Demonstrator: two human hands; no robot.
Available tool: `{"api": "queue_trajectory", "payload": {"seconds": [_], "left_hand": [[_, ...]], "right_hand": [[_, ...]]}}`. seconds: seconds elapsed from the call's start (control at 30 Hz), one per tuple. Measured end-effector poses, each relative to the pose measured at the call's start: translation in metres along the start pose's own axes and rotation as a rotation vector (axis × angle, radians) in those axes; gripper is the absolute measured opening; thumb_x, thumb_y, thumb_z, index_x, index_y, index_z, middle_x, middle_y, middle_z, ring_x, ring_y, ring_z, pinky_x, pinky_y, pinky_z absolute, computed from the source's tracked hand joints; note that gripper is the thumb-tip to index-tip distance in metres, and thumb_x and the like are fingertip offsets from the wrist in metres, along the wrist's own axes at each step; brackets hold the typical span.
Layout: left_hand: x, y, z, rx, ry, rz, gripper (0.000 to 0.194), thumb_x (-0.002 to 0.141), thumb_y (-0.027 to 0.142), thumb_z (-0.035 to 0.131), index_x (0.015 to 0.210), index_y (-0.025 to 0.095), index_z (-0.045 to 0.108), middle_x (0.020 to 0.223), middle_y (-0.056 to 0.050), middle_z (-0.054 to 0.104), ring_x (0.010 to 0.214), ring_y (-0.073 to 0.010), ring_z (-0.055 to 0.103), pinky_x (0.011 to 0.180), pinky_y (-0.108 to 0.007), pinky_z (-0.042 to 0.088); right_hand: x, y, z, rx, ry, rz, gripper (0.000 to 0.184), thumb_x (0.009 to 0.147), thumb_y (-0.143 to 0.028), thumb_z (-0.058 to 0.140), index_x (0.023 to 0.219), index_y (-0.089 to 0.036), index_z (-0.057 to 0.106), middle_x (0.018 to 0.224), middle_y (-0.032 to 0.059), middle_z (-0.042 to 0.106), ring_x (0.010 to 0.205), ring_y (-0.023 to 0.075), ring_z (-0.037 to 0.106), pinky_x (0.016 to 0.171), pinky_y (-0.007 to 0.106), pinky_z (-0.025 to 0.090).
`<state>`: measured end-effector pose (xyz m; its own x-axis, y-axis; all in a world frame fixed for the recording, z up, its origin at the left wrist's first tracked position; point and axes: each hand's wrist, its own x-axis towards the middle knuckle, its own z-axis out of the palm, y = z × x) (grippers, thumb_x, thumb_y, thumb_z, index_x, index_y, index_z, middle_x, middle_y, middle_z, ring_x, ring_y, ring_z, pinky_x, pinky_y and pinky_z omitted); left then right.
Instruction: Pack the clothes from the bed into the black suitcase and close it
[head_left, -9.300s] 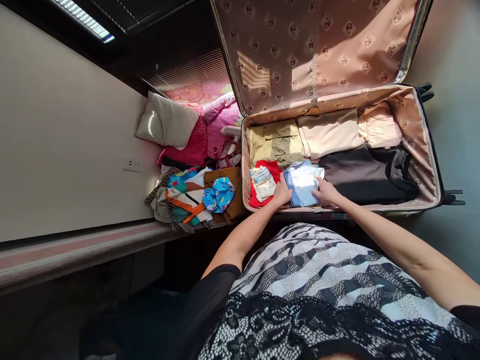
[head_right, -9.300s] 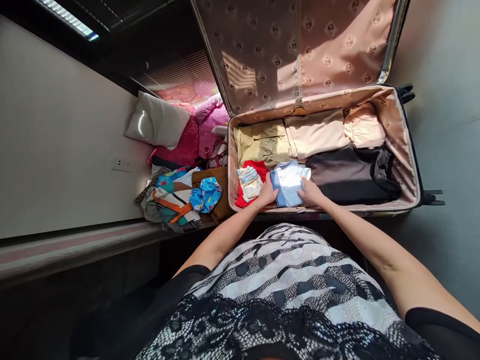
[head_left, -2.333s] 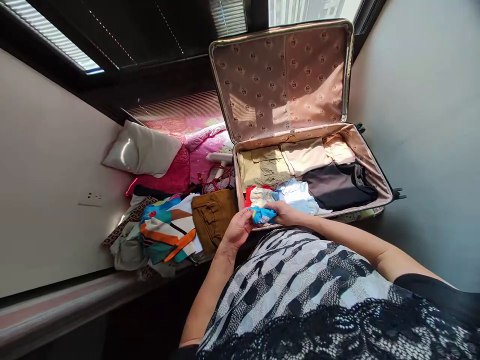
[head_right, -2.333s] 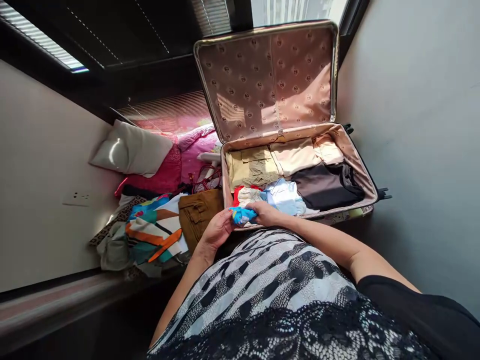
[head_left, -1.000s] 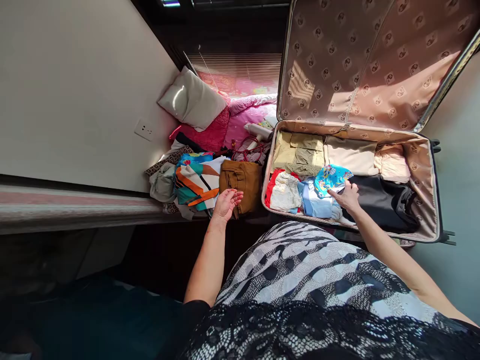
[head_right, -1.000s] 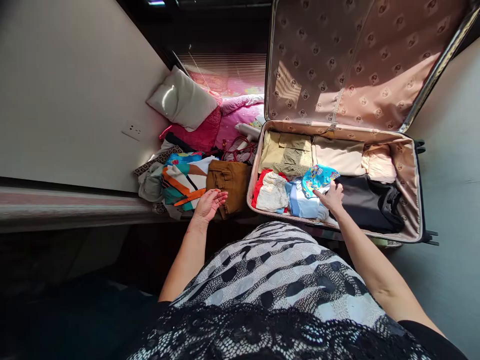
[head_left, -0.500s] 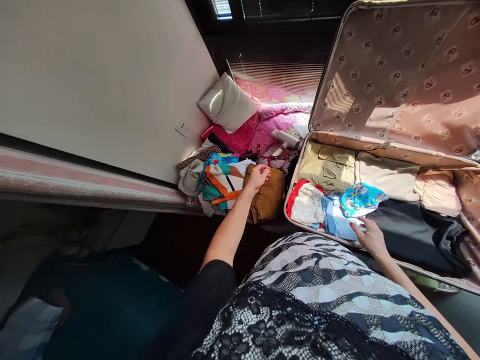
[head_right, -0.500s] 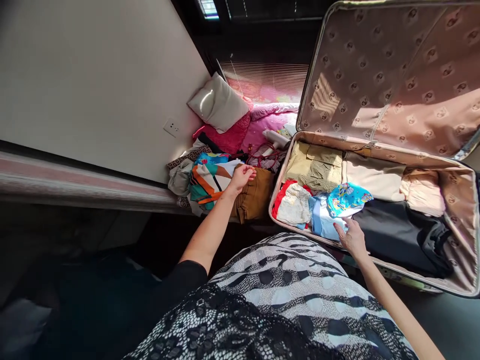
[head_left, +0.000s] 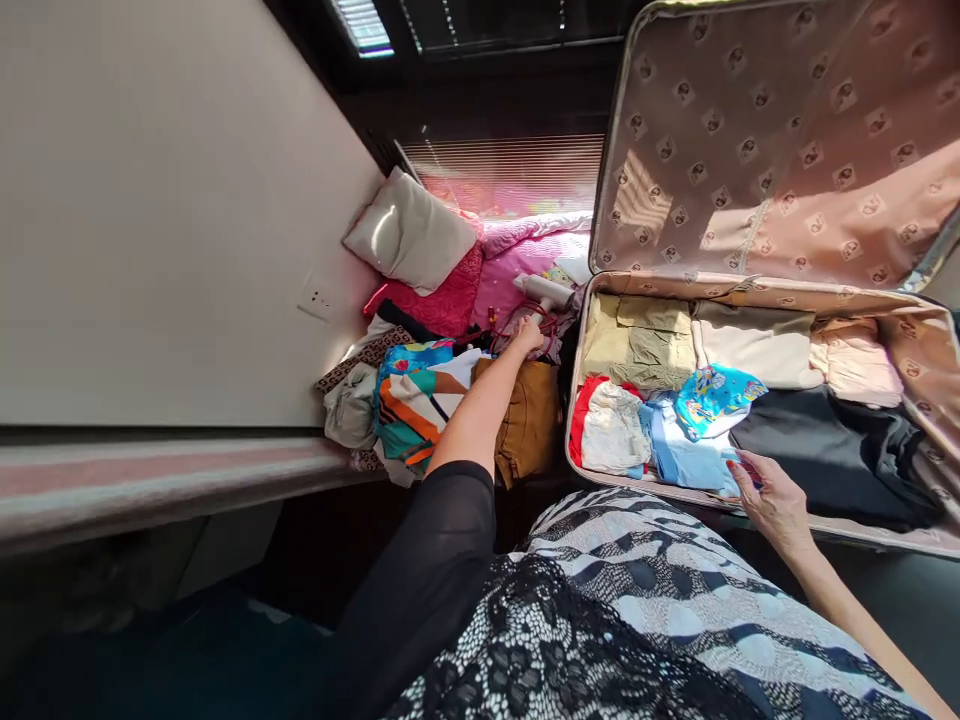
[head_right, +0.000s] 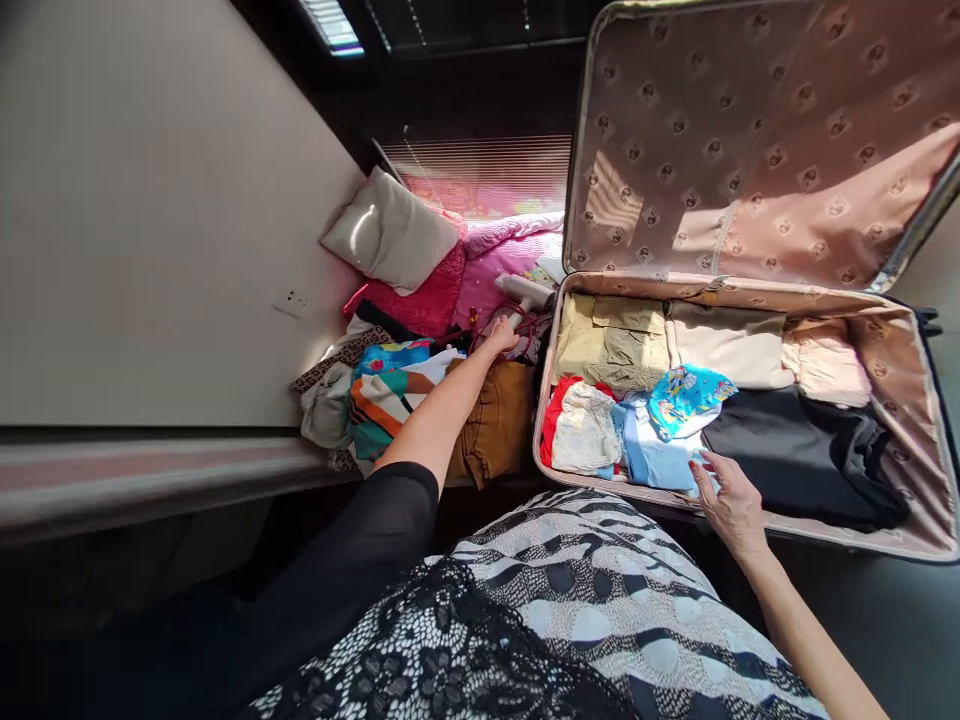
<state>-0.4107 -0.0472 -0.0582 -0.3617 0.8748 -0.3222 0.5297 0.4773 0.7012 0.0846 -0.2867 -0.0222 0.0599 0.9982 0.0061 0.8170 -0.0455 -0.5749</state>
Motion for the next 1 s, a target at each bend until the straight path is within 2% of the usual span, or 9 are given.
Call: {"api": "queue_trajectory", "payload": {"seconds": [0.1,0.17,0.33,0.43,0.5,0.6,0.73,0.9,1.0], "left_hand": [[0.026,-0.001,0.019,0.121,-0.056,-0.087,0.045,0.099,0.015,0.079,0.138,-0.001,0.067,0.157,-0.036,0.057,0.152,-0.0429,0.056,0.129,-0.061,0.040],[0.040,-0.003,0.029,0.185,-0.097,-0.114,0.046,0.094,0.005,0.076,0.136,-0.007,0.064,0.158,-0.045,0.052,0.156,-0.0464,0.052,0.131,-0.060,0.034],[0.067,-0.007,0.047,0.357,-0.130,-0.169,0.065,0.086,0.004,0.079,0.148,-0.001,0.059,0.166,-0.042,0.048,0.161,-0.0488,0.048,0.132,-0.061,0.034],[0.082,-0.012,0.049,0.453,-0.167,-0.194,0.066,0.086,0.009,0.082,0.149,0.005,0.063,0.162,-0.038,0.057,0.156,-0.0481,0.056,0.127,-0.060,0.043],[0.093,-0.014,0.046,0.496,-0.211,-0.190,0.063,0.085,0.011,0.084,0.145,0.009,0.068,0.155,-0.033,0.066,0.150,-0.0453,0.063,0.122,-0.055,0.050],[0.107,-0.016,0.037,0.538,-0.261,-0.167,0.057,0.082,0.012,0.086,0.137,0.011,0.074,0.148,-0.028,0.073,0.145,-0.0402,0.068,0.115,-0.045,0.055],[0.109,-0.013,0.018,0.569,-0.245,-0.152,0.048,0.083,0.016,0.085,0.130,0.009,0.077,0.139,-0.027,0.078,0.135,-0.0380,0.074,0.106,-0.039,0.058],[0.098,0.003,-0.021,0.566,-0.133,-0.092,0.044,0.090,0.025,0.078,0.131,0.008,0.077,0.138,-0.026,0.078,0.136,-0.0361,0.074,0.104,-0.035,0.058],[0.090,0.022,-0.055,0.516,0.018,0.000,0.035,0.088,0.026,0.072,0.119,0.010,0.079,0.119,-0.021,0.083,0.122,-0.0352,0.078,0.099,-0.035,0.060]], "right_hand": [[-0.021,-0.004,-0.016,0.003,0.024,0.024,0.048,0.097,-0.068,0.056,0.106,-0.025,0.076,0.106,0.0172,0.082,0.087,0.0324,0.080,0.083,0.046,0.066],[-0.039,-0.006,-0.024,-0.020,0.052,0.063,0.044,0.097,-0.064,0.057,0.106,-0.025,0.076,0.105,0.0161,0.082,0.084,0.0315,0.080,0.083,0.046,0.067],[-0.076,-0.003,-0.034,-0.071,0.129,0.110,0.038,0.099,-0.056,0.057,0.106,-0.025,0.077,0.101,0.0114,0.083,0.083,0.0273,0.081,0.080,0.040,0.068],[-0.087,0.002,-0.034,-0.084,0.154,0.078,0.033,0.100,-0.050,0.060,0.107,-0.023,0.078,0.103,0.0091,0.085,0.083,0.0241,0.082,0.073,0.032,0.067],[-0.089,0.004,-0.035,-0.090,0.157,0.065,0.032,0.099,-0.048,0.061,0.106,-0.023,0.079,0.101,0.0082,0.085,0.080,0.0234,0.082,0.069,0.031,0.066],[-0.083,0.005,-0.039,-0.114,0.142,0.064,0.032,0.100,-0.047,0.060,0.103,-0.022,0.080,0.099,0.0088,0.085,0.079,0.0244,0.082,0.072,0.032,0.067],[-0.066,0.008,-0.042,-0.136,0.140,0.026,0.032,0.100,-0.047,0.060,0.101,-0.022,0.081,0.096,0.0087,0.085,0.076,0.0239,0.081,0.073,0.032,0.067],[-0.048,0.024,-0.038,-0.137,0.121,0.001,0.032,0.096,-0.047,0.060,0.102,-0.023,0.081,0.096,0.0078,0.085,0.074,0.0238,0.080,0.071,0.033,0.066],[-0.037,0.033,-0.035,-0.102,0.114,-0.022,0.031,0.096,-0.047,0.061,0.102,-0.024,0.081,0.098,0.0084,0.085,0.077,0.0245,0.080,0.075,0.034,0.067]]}}
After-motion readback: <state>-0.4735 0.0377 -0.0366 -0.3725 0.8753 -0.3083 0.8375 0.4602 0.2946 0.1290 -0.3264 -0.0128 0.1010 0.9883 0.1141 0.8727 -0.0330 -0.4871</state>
